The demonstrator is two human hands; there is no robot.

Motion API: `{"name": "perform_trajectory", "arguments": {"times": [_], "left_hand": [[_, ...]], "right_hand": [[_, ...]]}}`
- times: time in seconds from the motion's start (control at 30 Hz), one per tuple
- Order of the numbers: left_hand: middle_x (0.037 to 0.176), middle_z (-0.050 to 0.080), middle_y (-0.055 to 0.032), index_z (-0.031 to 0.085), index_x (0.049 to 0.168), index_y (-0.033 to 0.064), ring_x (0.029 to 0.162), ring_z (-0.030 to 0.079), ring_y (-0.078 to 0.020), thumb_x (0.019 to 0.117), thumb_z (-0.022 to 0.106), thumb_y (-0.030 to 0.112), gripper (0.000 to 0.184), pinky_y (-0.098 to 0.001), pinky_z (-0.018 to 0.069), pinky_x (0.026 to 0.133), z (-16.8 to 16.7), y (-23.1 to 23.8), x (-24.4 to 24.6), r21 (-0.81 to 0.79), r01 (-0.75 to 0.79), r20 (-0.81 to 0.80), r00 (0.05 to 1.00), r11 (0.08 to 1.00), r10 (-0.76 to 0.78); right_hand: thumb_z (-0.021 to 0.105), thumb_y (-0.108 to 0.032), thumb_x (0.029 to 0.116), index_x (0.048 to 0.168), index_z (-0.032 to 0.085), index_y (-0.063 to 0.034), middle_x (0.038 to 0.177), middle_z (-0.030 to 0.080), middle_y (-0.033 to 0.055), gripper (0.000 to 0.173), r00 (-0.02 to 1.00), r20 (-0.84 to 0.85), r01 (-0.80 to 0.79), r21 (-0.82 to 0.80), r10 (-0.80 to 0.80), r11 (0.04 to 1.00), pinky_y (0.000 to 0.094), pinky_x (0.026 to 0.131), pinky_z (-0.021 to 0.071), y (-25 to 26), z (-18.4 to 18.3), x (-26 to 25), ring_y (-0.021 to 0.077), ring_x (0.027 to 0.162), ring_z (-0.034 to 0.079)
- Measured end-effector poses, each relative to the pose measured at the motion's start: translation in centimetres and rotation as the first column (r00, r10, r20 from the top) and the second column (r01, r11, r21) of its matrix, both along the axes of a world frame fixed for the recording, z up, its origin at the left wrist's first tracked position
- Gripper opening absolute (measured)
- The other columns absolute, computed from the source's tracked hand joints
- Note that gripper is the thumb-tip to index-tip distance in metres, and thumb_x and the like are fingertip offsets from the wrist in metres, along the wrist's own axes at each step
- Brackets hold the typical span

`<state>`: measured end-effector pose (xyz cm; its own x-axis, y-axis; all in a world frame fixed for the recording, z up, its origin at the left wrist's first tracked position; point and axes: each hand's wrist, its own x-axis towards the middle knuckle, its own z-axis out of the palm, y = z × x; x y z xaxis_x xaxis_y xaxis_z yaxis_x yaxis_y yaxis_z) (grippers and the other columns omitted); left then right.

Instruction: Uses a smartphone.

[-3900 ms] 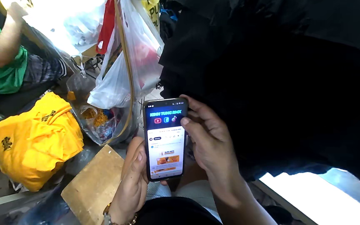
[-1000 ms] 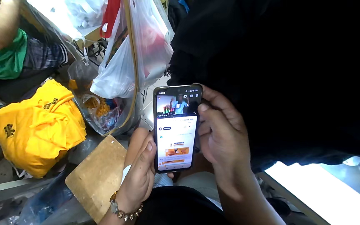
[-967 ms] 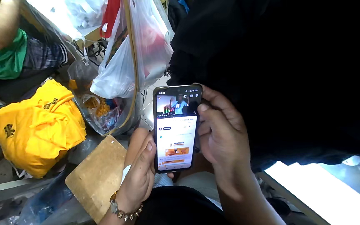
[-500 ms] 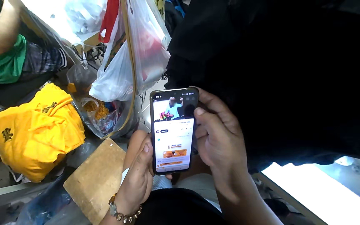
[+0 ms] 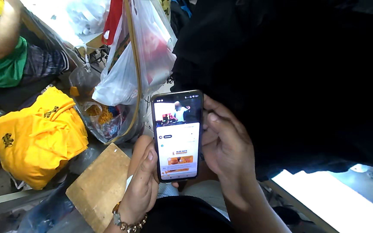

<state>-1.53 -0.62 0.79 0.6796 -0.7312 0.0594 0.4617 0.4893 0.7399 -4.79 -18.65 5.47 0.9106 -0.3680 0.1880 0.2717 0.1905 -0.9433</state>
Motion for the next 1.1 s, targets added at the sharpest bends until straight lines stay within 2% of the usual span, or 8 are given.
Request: {"name": "perform_trajectory", "arguments": {"times": [0.1, 0.3, 0.37, 0.47, 0.57, 0.73, 0.9, 1.1], "left_hand": [[0.136, 0.059, -0.0139, 0.045, 0.149, 0.0167, 0.111, 0.068, -0.0237, 0.1018, 0.046, 0.060, 0.064, -0.0366, 0.0621, 0.077, 0.0, 0.1, 0.0, -0.046, 0.004, -0.038, 0.999, 0.999, -0.006], [0.138, 0.058, -0.0145, 0.043, 0.151, 0.0168, 0.114, 0.066, -0.0237, 0.1024, 0.046, 0.058, 0.064, -0.0352, 0.0613, 0.079, 0.1, -0.1, -0.4, -0.132, 0.079, -0.066, 0.994, 0.988, -0.089], [0.138, 0.058, -0.0145, 0.041, 0.151, 0.0170, 0.112, 0.067, -0.0239, 0.1023, 0.047, 0.057, 0.064, -0.0345, 0.0614, 0.077, 0.1, -0.3, -0.7, -0.148, 0.105, -0.064, 0.991, 0.983, -0.115], [0.138, 0.057, -0.0147, 0.042, 0.151, 0.0180, 0.112, 0.066, -0.0253, 0.1009, 0.049, 0.059, 0.065, -0.0368, 0.0615, 0.077, -0.2, -0.5, -0.9, -0.143, 0.135, -0.055, 0.988, 0.980, -0.144], [0.139, 0.056, -0.0157, 0.041, 0.152, 0.0165, 0.113, 0.066, -0.0259, 0.1006, 0.050, 0.058, 0.067, -0.0363, 0.0613, 0.078, -0.1, -0.6, -1.0, -0.147, 0.161, -0.046, 0.985, 0.976, -0.169], [0.143, 0.054, -0.0157, 0.036, 0.155, 0.0169, 0.119, 0.063, -0.0265, 0.1007, 0.051, 0.057, 0.069, -0.0364, 0.0611, 0.081, 0.0, -0.8, -1.2, -0.150, 0.176, -0.026, 0.983, 0.973, -0.182], [0.144, 0.053, -0.0157, 0.035, 0.156, 0.0180, 0.119, 0.063, -0.0265, 0.0998, 0.053, 0.057, 0.070, -0.0370, 0.0610, 0.080, 0.1, -1.0, -1.2, -0.145, 0.203, -0.034, 0.977, 0.968, -0.210], [0.145, 0.051, -0.0165, 0.032, 0.156, 0.0189, 0.119, 0.063, -0.0282, 0.0991, 0.054, 0.057, 0.072, -0.0382, 0.0615, 0.078, 0.1, -1.1, -1.4, -0.151, 0.209, -0.044, 0.975, 0.966, -0.217]], "right_hand": [[0.035, -0.026, 0.1093, 0.149, 0.049, -0.0080, 0.127, 0.067, 0.0048, 0.045, 0.997, 0.017, -0.076, 0.098, 0.074, 0.992, 0.0313, 0.094, 0.0581, 0.0, -0.8, -0.3, 0.0123, 0.110, 0.068], [0.039, -0.038, 0.1096, 0.144, 0.054, -0.0175, 0.126, 0.067, -0.0012, 0.043, 0.993, 0.007, -0.119, 0.172, 0.119, 0.978, 0.0297, 0.096, 0.0569, 0.3, -2.4, -1.1, 0.0072, 0.113, 0.066], [0.039, -0.041, 0.1096, 0.135, 0.061, -0.0221, 0.118, 0.071, -0.0044, 0.039, 0.990, 0.018, -0.138, 0.247, 0.138, 0.959, 0.0260, 0.089, 0.0595, 0.4, -2.7, -1.6, 0.0034, 0.105, 0.068], [0.041, -0.046, 0.1079, 0.127, 0.067, -0.0214, 0.112, 0.073, -0.0033, 0.040, 0.970, 0.121, -0.241, 0.430, 0.208, 0.870, 0.0290, 0.089, 0.0601, 0.4, -3.1, -1.6, 0.0047, 0.103, 0.070], [0.035, -0.053, 0.1078, 0.133, 0.062, -0.0211, 0.118, 0.070, 0.0003, 0.048, 0.945, 0.156, -0.328, 0.483, 0.288, 0.812, 0.0331, 0.088, 0.0603, -0.1, -4.2, -2.3, 0.0084, 0.106, 0.069], [0.040, -0.059, 0.1029, 0.135, 0.060, -0.0185, 0.126, 0.067, 0.0091, 0.056, 0.895, 0.254, -0.440, 0.646, 0.368, 0.624, 0.0424, 0.088, 0.0594, 0.1, -4.8, -2.0, 0.0204, 0.112, 0.067], [0.042, -0.054, 0.1010, 0.148, 0.049, -0.0144, 0.148, 0.053, 0.0179, 0.062, 0.806, 0.404, -0.585, 0.658, 0.434, 0.474, 0.0499, 0.104, 0.0507, 0.1, -4.7, -1.8, 0.0320, 0.132, 0.056], [0.041, -0.053, 0.1008, 0.145, 0.052, -0.0140, 0.143, 0.057, 0.0167, 0.060, 0.819, 0.379, -0.570, 0.627, 0.431, 0.531, 0.0456, 0.097, 0.0555, -0.4, -5.3, -2.4, 0.0279, 0.123, 0.062]]}}
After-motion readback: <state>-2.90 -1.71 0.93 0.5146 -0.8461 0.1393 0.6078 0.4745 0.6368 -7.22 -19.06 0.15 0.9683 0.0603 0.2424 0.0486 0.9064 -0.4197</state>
